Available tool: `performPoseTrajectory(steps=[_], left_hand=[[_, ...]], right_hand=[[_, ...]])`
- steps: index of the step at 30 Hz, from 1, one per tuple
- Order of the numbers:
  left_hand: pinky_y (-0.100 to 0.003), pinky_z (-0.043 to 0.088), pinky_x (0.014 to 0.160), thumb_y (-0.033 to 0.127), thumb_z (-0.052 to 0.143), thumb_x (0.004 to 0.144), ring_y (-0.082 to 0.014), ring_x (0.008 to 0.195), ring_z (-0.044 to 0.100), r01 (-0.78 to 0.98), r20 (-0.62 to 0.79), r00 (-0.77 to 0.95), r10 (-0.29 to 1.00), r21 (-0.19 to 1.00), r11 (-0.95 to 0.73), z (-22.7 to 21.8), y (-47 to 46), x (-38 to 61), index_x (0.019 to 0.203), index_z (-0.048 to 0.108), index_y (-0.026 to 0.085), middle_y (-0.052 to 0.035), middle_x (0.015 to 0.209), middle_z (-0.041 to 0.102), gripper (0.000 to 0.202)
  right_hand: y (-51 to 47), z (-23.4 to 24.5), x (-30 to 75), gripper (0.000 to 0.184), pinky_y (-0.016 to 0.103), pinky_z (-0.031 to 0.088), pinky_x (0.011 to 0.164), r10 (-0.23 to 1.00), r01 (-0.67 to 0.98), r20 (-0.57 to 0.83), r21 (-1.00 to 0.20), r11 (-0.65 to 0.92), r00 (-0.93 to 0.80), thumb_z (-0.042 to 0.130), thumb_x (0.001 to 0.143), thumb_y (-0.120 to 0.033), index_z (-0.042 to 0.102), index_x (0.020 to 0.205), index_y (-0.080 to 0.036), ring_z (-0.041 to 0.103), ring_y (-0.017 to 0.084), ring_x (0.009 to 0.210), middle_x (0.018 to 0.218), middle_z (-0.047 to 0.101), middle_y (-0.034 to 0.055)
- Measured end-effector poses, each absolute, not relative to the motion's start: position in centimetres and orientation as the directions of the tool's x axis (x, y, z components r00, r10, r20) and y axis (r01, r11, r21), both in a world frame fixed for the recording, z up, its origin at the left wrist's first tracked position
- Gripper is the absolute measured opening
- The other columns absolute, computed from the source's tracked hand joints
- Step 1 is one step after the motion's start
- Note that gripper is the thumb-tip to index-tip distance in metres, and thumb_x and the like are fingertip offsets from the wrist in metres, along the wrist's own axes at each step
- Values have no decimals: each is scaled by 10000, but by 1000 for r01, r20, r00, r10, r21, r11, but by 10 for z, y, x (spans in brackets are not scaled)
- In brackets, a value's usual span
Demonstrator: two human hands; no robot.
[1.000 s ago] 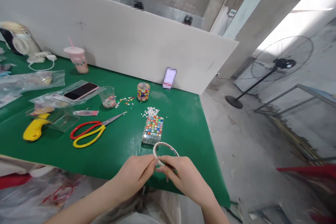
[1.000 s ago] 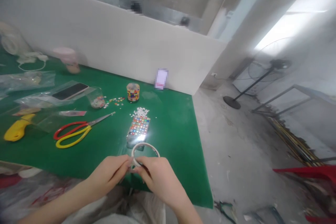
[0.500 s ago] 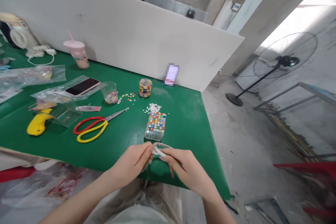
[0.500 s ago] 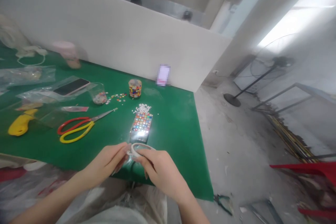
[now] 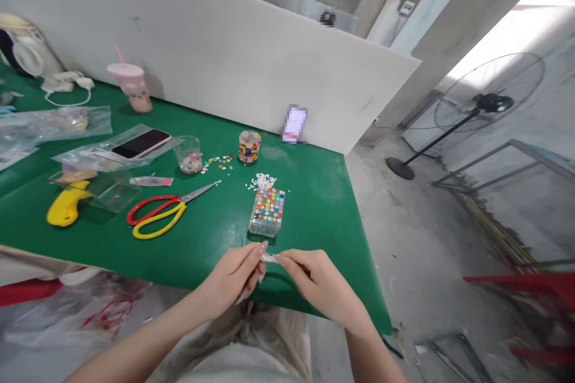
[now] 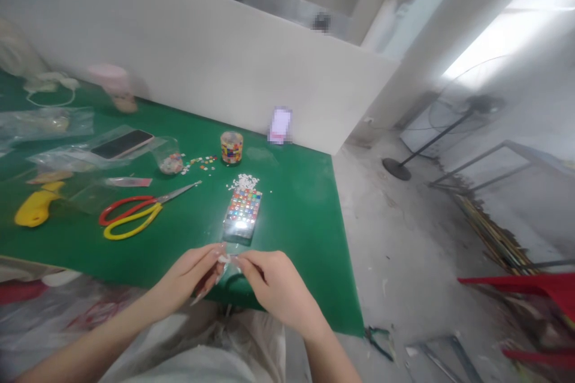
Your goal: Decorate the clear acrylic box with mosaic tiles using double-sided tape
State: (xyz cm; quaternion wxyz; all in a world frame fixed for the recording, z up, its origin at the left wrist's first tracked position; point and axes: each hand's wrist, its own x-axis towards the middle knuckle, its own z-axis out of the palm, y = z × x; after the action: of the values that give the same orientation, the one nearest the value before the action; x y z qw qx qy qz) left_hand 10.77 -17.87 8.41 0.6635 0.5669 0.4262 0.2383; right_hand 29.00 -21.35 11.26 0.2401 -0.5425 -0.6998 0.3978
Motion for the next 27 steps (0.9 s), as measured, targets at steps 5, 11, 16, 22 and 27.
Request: performPoseTrajectory(steps=[5, 11, 16, 22, 27], left_hand=[[-208, 293, 418, 707, 377, 835, -84, 381, 351, 173, -298, 518, 802, 954, 243, 83, -177, 107, 650, 478, 193, 68, 420, 400, 556], [-219, 294, 426, 729, 371, 826, -94, 383, 359, 200, -320, 510, 799, 947, 251, 86, -175, 110, 628, 463, 201, 62, 407, 402, 572], [-228, 273, 434, 704, 330, 865, -98, 389, 331, 243, -313, 517, 796, 946, 214, 91, -175, 111, 591, 449, 206, 69, 397, 357, 582], [-233, 262, 440, 601, 311, 924, -106, 427, 327, 283, -246, 568, 785, 954, 94, 88, -173, 109, 600, 439, 210, 68, 457, 358, 524], [-232, 264, 457, 519, 335, 935, -113, 455, 350, 330, -209, 575, 791, 944, 9, 84, -171, 109, 602, 420, 214, 66, 474, 359, 459]], right_hand=[[-213, 110, 291, 346, 223, 355, 615, 954, 571, -103, -817, 80, -280, 420, 998, -356, 668, 821, -193, 471, 99, 615, 719, 638, -32], [-213, 111, 293, 343, 219, 333, 592, 952, 578, -112, -812, 78, -286, 415, 1001, -337, 647, 798, -188, 428, 90, 590, 655, 568, -46], [-213, 110, 293, 351, 231, 345, 597, 951, 576, -112, -813, 79, -288, 406, 1003, -337, 663, 812, -192, 456, 104, 596, 678, 608, -29], [-211, 109, 293, 372, 246, 369, 617, 953, 584, -100, -807, 91, -287, 390, 1005, -345, 680, 828, -193, 503, 124, 611, 711, 655, -7], [-211, 108, 293, 379, 243, 366, 601, 952, 600, -96, -793, 105, -292, 406, 1002, -344, 680, 794, -187, 489, 117, 597, 682, 644, -16]])
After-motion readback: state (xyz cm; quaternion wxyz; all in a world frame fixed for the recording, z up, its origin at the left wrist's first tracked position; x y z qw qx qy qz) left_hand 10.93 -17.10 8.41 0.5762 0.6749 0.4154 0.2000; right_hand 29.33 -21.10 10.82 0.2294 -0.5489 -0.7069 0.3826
